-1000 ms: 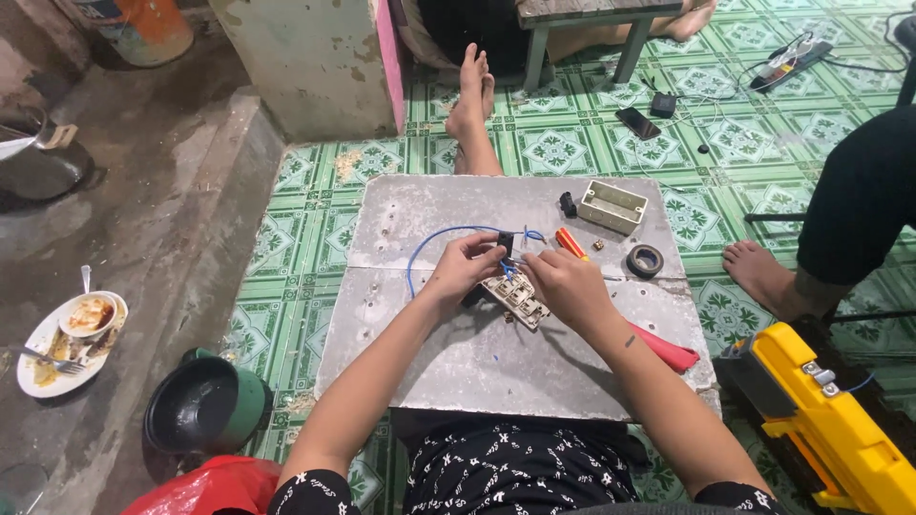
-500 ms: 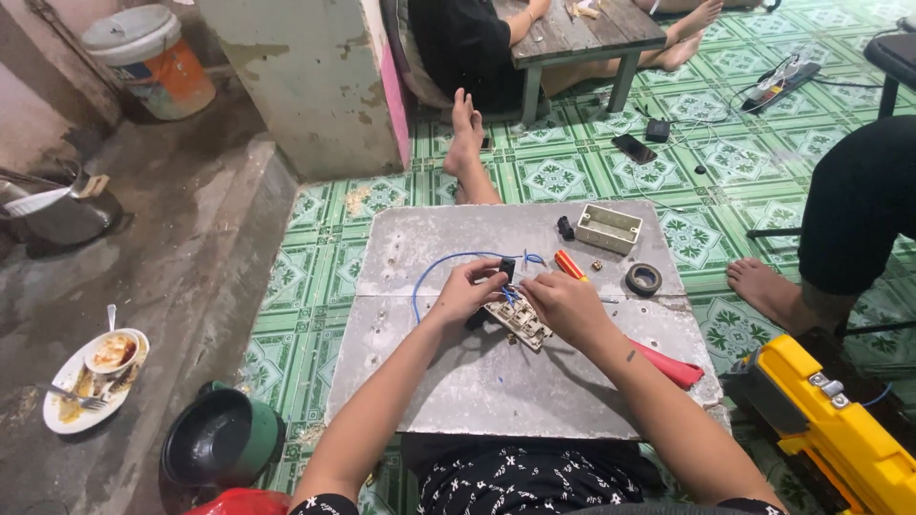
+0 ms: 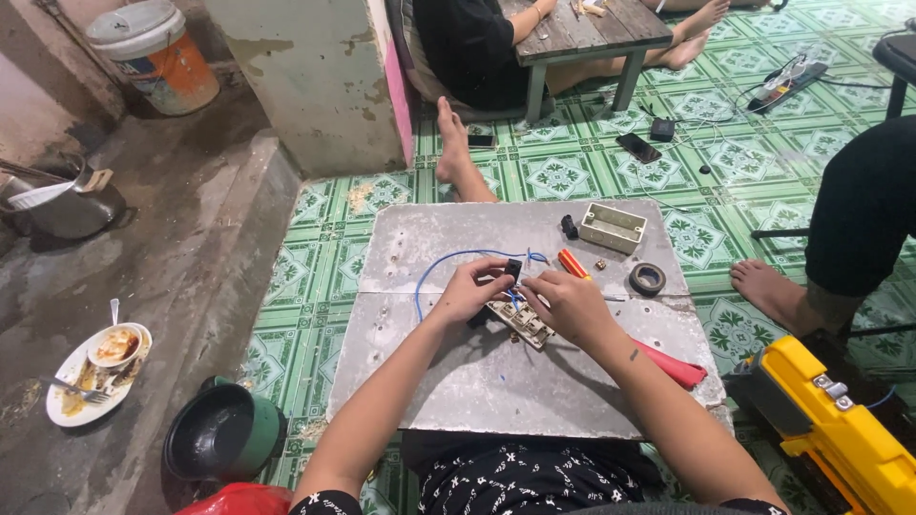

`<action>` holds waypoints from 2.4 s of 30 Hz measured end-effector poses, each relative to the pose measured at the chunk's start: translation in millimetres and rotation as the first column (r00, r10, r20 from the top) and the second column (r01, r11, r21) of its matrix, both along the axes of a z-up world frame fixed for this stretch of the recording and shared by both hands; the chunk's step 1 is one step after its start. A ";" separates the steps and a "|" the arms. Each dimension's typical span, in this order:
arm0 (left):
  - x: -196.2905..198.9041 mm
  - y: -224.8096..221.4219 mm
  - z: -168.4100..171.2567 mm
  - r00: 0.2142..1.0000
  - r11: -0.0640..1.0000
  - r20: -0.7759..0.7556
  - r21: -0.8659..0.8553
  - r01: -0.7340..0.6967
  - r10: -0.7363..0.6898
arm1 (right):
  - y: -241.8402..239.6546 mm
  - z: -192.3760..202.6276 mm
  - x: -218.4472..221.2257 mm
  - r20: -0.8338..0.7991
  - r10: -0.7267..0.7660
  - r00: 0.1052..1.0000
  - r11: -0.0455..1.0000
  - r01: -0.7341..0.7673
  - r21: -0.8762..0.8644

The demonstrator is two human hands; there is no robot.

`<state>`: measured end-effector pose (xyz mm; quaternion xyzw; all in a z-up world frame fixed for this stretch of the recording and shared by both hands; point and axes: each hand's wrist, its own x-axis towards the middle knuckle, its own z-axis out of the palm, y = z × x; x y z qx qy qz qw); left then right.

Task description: The person sits on the floor and works on a small electrical box, using a screwdriver to tighten screws on terminal blocks and connect blue wires. They manipulate the wires and components with both hands, occasionally adjusting the position of the box.

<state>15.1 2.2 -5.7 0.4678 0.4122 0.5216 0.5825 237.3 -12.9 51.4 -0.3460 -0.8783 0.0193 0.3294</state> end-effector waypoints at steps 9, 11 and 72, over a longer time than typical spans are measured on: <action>-2.3 -5.5 8.6 0.999 1.000 -0.048 0.024 0.008 -0.007 | 1.8 -3.2 -0.3 0.027 0.006 1.000 1.000 -0.006 0.027; -2.2 -4.2 6.5 0.999 1.000 -0.040 0.026 0.011 -0.010 | 2.2 -4.2 -0.6 0.012 0.011 1.000 0.999 -0.011 0.041; 1.6 -19.1 46.7 0.911 0.998 -0.408 -0.051 0.048 -0.065 | 8.7 -30.6 3.3 0.027 -0.022 0.999 0.995 0.020 0.095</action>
